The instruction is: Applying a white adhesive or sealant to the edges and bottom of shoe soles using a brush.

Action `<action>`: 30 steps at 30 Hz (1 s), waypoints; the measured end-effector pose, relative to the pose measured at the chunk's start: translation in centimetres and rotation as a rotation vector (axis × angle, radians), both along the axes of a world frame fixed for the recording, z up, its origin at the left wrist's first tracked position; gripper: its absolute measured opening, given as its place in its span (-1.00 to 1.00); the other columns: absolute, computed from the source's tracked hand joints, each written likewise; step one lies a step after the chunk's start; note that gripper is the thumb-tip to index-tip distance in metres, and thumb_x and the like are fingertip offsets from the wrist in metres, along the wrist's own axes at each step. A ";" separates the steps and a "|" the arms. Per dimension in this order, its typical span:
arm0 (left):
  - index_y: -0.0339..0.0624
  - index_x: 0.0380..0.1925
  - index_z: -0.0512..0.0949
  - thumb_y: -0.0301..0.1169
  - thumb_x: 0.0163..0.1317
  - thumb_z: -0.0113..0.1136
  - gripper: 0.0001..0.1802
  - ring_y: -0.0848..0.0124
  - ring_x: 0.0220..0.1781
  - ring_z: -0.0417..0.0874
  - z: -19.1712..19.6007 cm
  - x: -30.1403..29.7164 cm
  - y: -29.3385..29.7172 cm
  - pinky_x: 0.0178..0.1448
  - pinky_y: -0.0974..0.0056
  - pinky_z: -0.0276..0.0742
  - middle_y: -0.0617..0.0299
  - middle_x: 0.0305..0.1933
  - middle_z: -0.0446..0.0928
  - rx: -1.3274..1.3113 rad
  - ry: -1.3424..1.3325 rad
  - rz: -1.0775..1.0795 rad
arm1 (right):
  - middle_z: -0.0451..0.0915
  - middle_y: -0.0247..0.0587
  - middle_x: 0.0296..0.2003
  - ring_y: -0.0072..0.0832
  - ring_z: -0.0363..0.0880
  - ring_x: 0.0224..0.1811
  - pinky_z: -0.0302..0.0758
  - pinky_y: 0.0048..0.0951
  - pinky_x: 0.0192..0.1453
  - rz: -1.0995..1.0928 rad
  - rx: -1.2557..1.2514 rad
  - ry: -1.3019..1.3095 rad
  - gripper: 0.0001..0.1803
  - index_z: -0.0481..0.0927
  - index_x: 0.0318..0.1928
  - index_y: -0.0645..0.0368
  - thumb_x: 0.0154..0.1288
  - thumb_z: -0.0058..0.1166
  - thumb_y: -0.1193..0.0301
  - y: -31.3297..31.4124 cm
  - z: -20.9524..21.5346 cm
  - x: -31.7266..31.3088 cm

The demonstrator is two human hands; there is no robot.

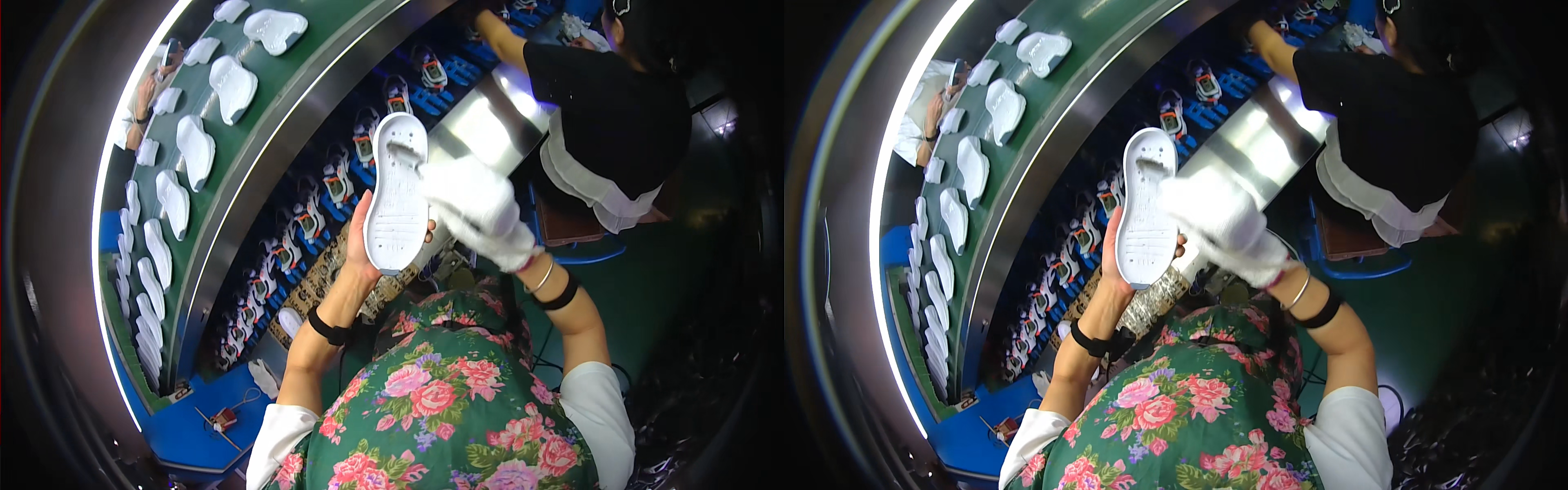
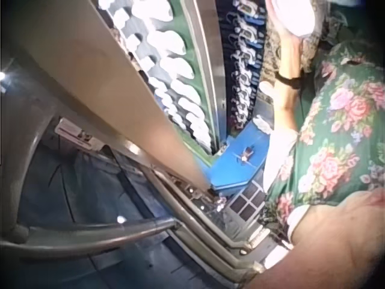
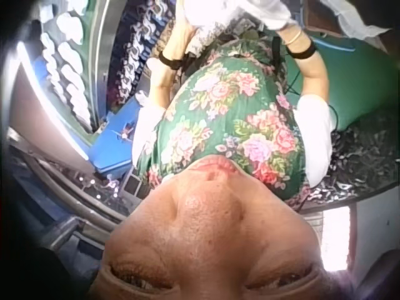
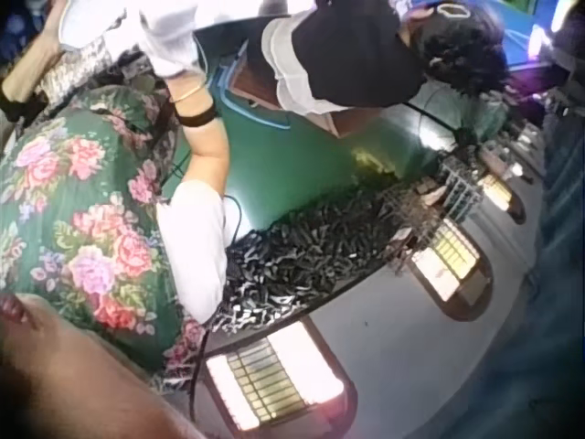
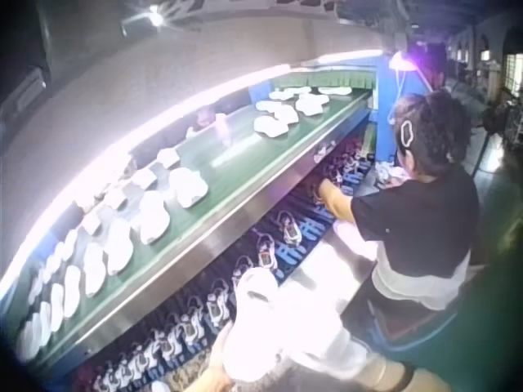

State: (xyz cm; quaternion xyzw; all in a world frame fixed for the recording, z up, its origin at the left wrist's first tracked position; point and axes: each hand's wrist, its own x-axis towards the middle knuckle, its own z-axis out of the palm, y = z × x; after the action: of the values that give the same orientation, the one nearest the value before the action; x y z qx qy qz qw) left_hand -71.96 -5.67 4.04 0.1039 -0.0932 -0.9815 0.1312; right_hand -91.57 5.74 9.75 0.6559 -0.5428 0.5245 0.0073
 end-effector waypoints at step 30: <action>-0.43 0.52 -0.19 0.31 0.47 -0.38 0.03 -0.12 0.56 0.17 11.5 -24.6 -25.3 0.52 -0.15 0.31 -0.32 0.57 -0.03 0.259 0.214 0.440 | 0.77 -0.05 -0.20 -0.43 0.75 -0.14 0.64 -0.46 0.02 -0.088 0.442 -0.970 -0.85 0.78 -0.21 0.30 0.18 0.36 0.56 5.2 -7.7 -2.4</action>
State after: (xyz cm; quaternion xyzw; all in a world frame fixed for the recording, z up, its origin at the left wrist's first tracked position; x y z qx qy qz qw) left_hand -96.54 -30.99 15.53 0.0333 0.0725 -0.9384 0.3361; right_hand -93.94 10.97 2.03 0.3005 -0.6082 0.6400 -0.3608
